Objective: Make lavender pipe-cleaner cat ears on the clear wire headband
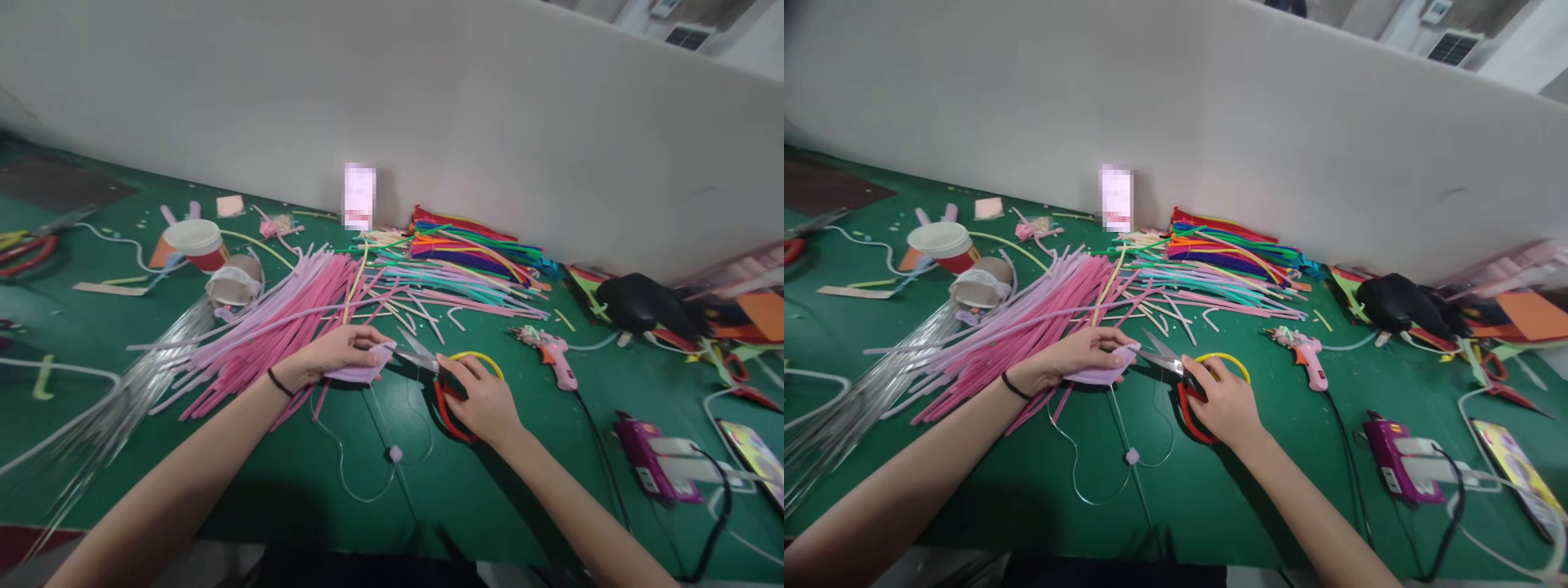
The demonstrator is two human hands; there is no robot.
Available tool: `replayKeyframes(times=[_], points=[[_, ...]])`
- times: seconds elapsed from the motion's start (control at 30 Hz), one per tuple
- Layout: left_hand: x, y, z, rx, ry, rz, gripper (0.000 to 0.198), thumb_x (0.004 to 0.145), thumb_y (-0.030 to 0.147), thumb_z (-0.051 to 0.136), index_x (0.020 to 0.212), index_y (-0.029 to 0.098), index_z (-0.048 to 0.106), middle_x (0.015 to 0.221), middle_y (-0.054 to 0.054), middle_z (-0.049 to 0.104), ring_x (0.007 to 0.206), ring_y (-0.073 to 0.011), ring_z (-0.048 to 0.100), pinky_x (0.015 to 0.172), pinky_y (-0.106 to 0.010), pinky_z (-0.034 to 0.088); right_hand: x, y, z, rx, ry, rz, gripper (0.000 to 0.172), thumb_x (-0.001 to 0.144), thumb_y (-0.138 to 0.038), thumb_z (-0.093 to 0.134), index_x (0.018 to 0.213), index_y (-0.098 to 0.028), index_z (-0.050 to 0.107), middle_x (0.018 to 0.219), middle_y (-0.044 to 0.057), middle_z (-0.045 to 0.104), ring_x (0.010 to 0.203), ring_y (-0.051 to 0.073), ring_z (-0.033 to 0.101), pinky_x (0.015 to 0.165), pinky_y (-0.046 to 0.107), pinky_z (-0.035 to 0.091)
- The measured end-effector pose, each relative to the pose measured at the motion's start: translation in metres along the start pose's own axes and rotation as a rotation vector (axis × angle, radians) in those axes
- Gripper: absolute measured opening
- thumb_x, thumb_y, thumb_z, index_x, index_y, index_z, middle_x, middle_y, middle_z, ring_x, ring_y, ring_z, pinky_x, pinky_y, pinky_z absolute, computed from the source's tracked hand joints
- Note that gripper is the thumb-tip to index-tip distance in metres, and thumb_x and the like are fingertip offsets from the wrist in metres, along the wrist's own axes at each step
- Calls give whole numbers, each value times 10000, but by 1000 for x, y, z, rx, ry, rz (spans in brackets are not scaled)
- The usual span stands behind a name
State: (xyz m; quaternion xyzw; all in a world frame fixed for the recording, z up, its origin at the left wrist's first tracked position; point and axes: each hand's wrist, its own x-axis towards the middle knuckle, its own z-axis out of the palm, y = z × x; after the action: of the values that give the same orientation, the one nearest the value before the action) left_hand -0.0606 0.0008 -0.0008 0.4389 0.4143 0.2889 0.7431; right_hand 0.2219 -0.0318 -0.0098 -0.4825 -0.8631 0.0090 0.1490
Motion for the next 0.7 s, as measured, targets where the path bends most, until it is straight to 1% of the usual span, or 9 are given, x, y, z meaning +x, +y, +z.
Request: replayKeyframes(times=[0.1,0.2,0.4,0.53,0.7], points=[[1,0,-1,1,-1,2,361,641,216,798,966,172,647,898,-41,688,777,-180,674,713,-349,571,0,-1,1,10,-7,16,437,817,-247,546,1252,-227,588,1055,80,635,867,204,623,701,287,509],[1,-1,-2,10,6,23,380,637,220,802,984,176,655,930,-48,691,778,-180,674,703,-344,573,-1,-1,4,-5,3,26,433,818,-248,545,1249,-235,592,1058,79,636,853,202,626,678,283,504],[1,-5,-4,47,-17,53,439,673,231,785,1087,177,650,941,-68,704,746,-167,686,701,-290,563,-3,5,6,-57,56,-14,418,826,-242,543,1240,-275,596,1032,55,647,802,172,631,624,250,476],[1,-5,-2,46,-5,64,437,678,229,783,1091,171,651,965,-69,702,767,-177,693,730,-307,565,-4,5,1,-53,91,-29,417,800,-235,579,1216,-265,609,1006,40,649,774,157,626,591,237,465],[1,-6,0,33,17,54,441,670,230,791,1083,161,655,975,-82,709,764,-183,700,751,-320,561,-6,1,-1,-38,98,-26,432,793,-230,591,1224,-264,601,1007,30,644,766,150,622,602,237,472]])
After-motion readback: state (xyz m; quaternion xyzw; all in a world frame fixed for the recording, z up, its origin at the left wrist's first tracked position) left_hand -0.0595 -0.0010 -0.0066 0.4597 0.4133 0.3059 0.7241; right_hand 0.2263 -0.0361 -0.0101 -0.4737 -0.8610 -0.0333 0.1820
